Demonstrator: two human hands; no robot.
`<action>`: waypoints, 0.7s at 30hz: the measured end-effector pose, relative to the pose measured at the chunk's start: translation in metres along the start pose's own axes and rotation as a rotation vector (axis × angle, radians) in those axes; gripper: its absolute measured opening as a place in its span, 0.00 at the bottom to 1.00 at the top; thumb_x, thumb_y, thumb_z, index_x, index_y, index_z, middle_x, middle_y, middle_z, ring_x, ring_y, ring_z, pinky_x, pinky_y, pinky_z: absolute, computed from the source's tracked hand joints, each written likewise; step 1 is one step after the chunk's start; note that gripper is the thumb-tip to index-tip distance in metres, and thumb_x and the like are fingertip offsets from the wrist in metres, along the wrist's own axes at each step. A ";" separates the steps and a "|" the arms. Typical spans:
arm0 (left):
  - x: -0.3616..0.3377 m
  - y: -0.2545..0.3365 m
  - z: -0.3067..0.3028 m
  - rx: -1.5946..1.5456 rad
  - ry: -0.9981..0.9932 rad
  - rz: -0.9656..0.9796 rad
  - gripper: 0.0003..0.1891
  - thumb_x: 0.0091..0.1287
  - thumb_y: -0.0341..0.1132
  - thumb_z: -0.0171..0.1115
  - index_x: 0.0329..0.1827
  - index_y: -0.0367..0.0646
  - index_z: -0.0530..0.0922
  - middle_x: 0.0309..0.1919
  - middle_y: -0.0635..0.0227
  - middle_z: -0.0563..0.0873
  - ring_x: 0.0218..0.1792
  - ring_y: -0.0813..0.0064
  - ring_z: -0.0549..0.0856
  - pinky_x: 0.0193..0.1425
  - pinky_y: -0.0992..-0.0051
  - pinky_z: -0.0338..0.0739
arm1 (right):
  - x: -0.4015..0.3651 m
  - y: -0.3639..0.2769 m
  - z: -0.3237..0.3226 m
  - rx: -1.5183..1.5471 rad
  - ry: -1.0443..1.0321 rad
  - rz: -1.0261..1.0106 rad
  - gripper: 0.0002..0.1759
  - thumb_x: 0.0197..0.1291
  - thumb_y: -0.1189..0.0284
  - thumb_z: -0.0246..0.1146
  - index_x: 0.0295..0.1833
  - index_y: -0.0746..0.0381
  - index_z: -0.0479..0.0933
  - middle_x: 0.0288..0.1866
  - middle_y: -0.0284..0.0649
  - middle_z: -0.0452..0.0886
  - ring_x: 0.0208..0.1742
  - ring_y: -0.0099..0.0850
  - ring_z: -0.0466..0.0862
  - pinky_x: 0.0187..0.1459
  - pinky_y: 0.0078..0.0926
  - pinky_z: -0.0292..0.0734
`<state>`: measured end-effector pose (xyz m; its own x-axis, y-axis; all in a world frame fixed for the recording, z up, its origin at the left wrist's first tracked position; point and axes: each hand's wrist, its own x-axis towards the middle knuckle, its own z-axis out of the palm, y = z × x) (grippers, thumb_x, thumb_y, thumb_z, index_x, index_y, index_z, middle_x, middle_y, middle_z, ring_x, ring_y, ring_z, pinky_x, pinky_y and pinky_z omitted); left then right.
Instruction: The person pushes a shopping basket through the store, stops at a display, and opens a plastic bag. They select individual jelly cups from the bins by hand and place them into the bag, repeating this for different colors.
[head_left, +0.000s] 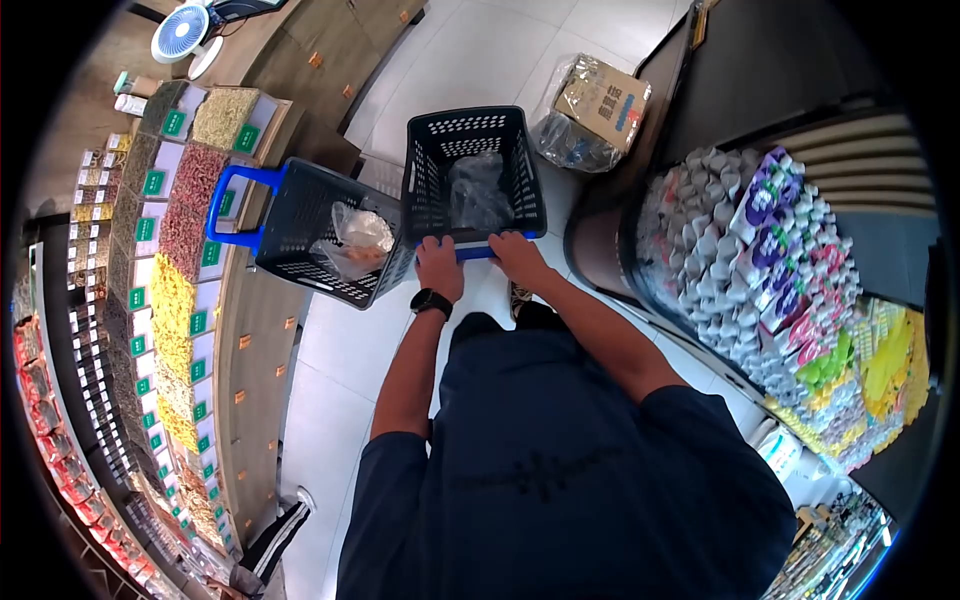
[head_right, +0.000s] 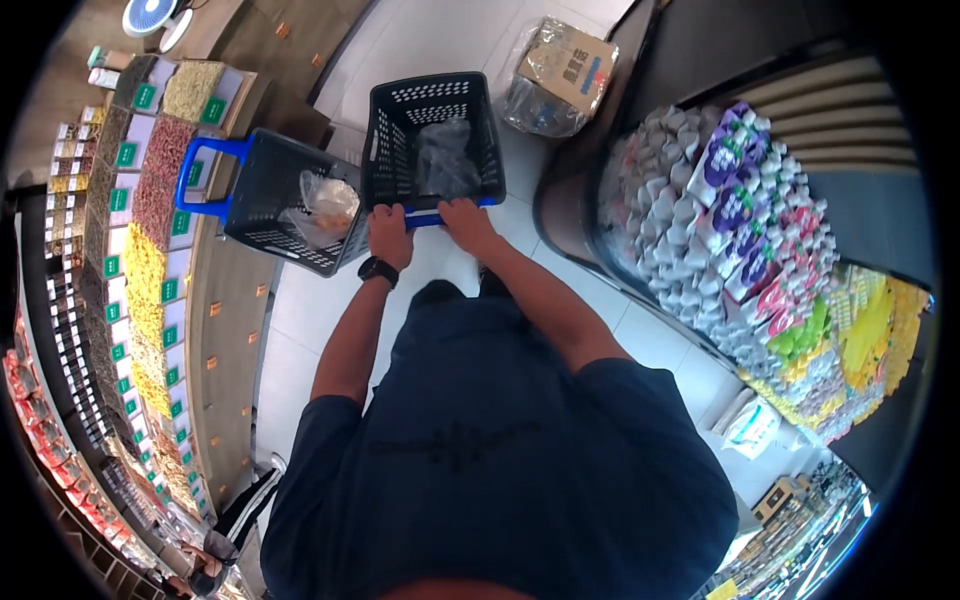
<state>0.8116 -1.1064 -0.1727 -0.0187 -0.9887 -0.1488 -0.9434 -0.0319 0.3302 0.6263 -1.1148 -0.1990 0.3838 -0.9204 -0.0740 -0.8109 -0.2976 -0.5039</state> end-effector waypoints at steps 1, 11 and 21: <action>0.009 -0.001 0.002 -0.002 -0.001 -0.007 0.20 0.58 0.34 0.73 0.52 0.46 0.75 0.53 0.59 0.74 0.59 0.51 0.74 0.57 0.46 0.75 | 0.008 0.005 -0.005 0.000 -0.007 -0.004 0.15 0.58 0.68 0.69 0.47 0.61 0.73 0.44 0.45 0.79 0.50 0.47 0.80 0.47 0.46 0.77; 0.115 0.008 -0.025 0.035 -0.011 0.042 0.17 0.59 0.35 0.71 0.50 0.48 0.76 0.50 0.62 0.76 0.55 0.54 0.77 0.56 0.47 0.73 | 0.115 0.047 -0.035 -0.030 -0.114 -0.028 0.16 0.59 0.66 0.69 0.49 0.56 0.73 0.45 0.42 0.80 0.53 0.45 0.80 0.45 0.53 0.79; 0.265 -0.013 -0.046 -0.003 0.038 0.181 0.16 0.58 0.36 0.71 0.47 0.49 0.78 0.49 0.64 0.79 0.54 0.57 0.79 0.62 0.44 0.67 | 0.257 0.082 -0.070 0.014 -0.051 -0.044 0.15 0.56 0.70 0.70 0.45 0.61 0.74 0.41 0.47 0.78 0.47 0.50 0.80 0.46 0.48 0.75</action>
<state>0.8337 -1.3748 -0.1738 -0.1753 -0.9832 -0.0512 -0.9248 0.1466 0.3512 0.6271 -1.3933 -0.1993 0.4412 -0.8924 -0.0952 -0.7866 -0.3334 -0.5197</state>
